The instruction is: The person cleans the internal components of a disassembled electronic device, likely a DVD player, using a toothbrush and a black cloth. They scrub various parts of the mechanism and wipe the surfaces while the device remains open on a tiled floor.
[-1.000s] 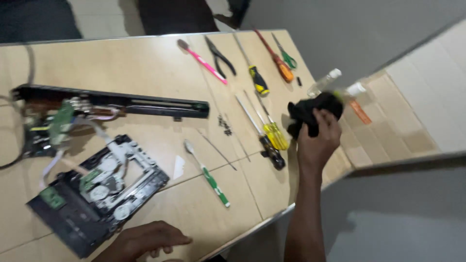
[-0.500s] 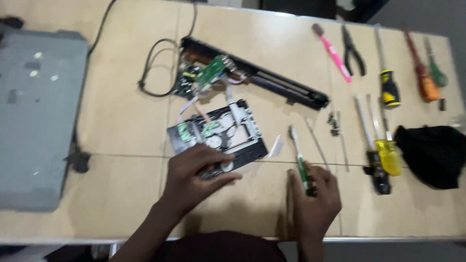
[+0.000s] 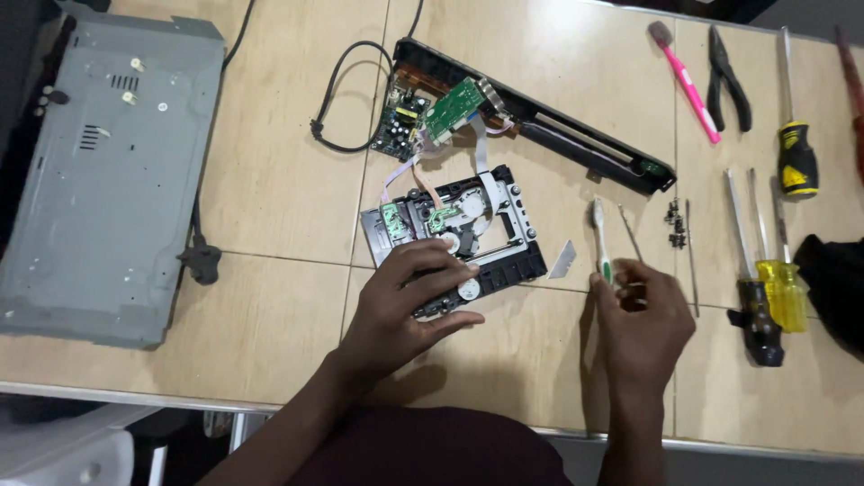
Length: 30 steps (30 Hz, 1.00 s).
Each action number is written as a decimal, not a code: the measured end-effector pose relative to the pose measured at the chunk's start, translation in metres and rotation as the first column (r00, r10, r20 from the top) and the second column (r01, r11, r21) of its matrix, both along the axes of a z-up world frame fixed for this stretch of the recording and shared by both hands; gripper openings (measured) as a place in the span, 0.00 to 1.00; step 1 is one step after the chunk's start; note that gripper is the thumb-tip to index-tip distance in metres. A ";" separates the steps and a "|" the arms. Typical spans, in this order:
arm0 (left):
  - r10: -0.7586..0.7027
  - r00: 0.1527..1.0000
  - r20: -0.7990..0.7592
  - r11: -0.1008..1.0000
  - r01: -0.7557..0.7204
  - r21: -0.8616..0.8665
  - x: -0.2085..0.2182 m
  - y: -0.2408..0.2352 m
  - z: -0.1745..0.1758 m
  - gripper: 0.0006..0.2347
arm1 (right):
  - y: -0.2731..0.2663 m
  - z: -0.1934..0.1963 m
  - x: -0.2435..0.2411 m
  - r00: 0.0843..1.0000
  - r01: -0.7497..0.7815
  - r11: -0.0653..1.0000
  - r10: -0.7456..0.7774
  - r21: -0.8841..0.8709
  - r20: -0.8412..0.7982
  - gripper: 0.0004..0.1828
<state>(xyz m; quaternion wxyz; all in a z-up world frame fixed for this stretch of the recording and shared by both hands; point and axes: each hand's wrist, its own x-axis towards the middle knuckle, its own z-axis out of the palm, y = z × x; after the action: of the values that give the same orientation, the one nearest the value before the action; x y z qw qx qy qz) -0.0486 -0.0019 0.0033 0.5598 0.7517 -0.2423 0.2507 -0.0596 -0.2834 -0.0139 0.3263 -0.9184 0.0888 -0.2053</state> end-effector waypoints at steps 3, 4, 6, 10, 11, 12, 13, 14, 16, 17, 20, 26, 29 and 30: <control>0.023 0.999 0.038 0.999 -0.024 0.025 0.000 0.006 -0.006 0.23 | 0.017 0.010 0.000 0.999 0.019 0.995 -0.015 -0.099 0.049 0.15; 0.014 0.999 0.033 1.000 -0.015 0.027 -0.001 0.008 -0.007 0.23 | 0.027 0.016 0.002 0.999 0.028 0.995 -0.024 -0.097 0.044 0.15; 0.080 0.996 0.034 0.996 -0.082 0.046 -0.001 0.008 -0.007 0.25 | 0.045 0.029 0.005 0.991 -0.092 0.995 0.094 0.029 -0.095 0.18; 0.122 0.992 0.027 0.990 -0.123 0.075 0.002 0.005 -0.006 0.27 | 0.051 0.047 0.019 0.964 -0.115 0.992 0.100 -0.046 -0.248 0.20; 0.131 0.991 0.020 0.989 -0.132 0.072 0.003 0.004 -0.005 0.27 | 0.049 0.050 0.024 0.947 -0.130 0.990 0.108 -0.053 -0.302 0.22; 0.141 0.990 0.008 0.987 -0.141 0.074 0.002 0.004 -0.004 0.27 | 0.048 0.052 0.027 0.925 -0.146 0.988 0.117 -0.053 -0.360 0.25; 0.141 0.990 0.004 0.987 -0.140 0.080 0.002 0.003 -0.005 0.27 | 0.042 0.045 0.028 0.923 -0.146 0.988 0.119 -0.047 -0.365 0.25; 0.147 0.989 0.004 0.987 -0.147 0.073 0.003 0.003 -0.006 0.27 | 0.036 0.037 0.031 0.914 -0.154 0.988 0.133 -0.024 -0.383 0.22; 0.154 0.988 0.006 0.986 -0.154 0.071 0.006 0.003 -0.007 0.26 | 0.026 0.028 0.040 0.904 -0.163 0.987 0.151 0.003 -0.399 0.19; 0.159 0.987 -0.001 0.985 -0.159 0.071 0.007 0.002 -0.008 0.27 | 0.022 0.026 0.045 0.878 -0.158 0.987 0.155 0.031 -0.453 0.18; 0.139 0.990 -0.033 0.976 -0.132 0.172 0.003 0.009 -0.008 0.26 | 0.037 0.049 0.061 0.767 -0.023 0.997 0.065 0.073 -0.639 0.12; 0.115 0.991 -0.064 0.962 -0.095 0.256 0.006 0.014 -0.008 0.27 | 0.046 0.069 0.077 0.614 0.087 0.995 -0.024 0.038 -0.789 0.06; 0.108 0.992 -0.057 0.963 -0.091 0.254 0.006 0.014 -0.008 0.26 | 0.046 0.070 0.078 0.597 0.052 0.998 -0.018 0.017 -0.802 0.04; 0.113 0.992 -0.048 0.963 -0.098 0.252 0.007 0.015 -0.009 0.26 | 0.047 0.071 0.079 0.595 0.016 1.000 -0.003 0.008 -0.804 0.05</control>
<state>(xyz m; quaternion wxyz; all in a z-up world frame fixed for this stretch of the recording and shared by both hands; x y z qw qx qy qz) -0.0420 0.0127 -0.0057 0.4542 0.8352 -0.2140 0.2243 0.0197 -0.2366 0.0568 0.2569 -0.9098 0.2325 0.2287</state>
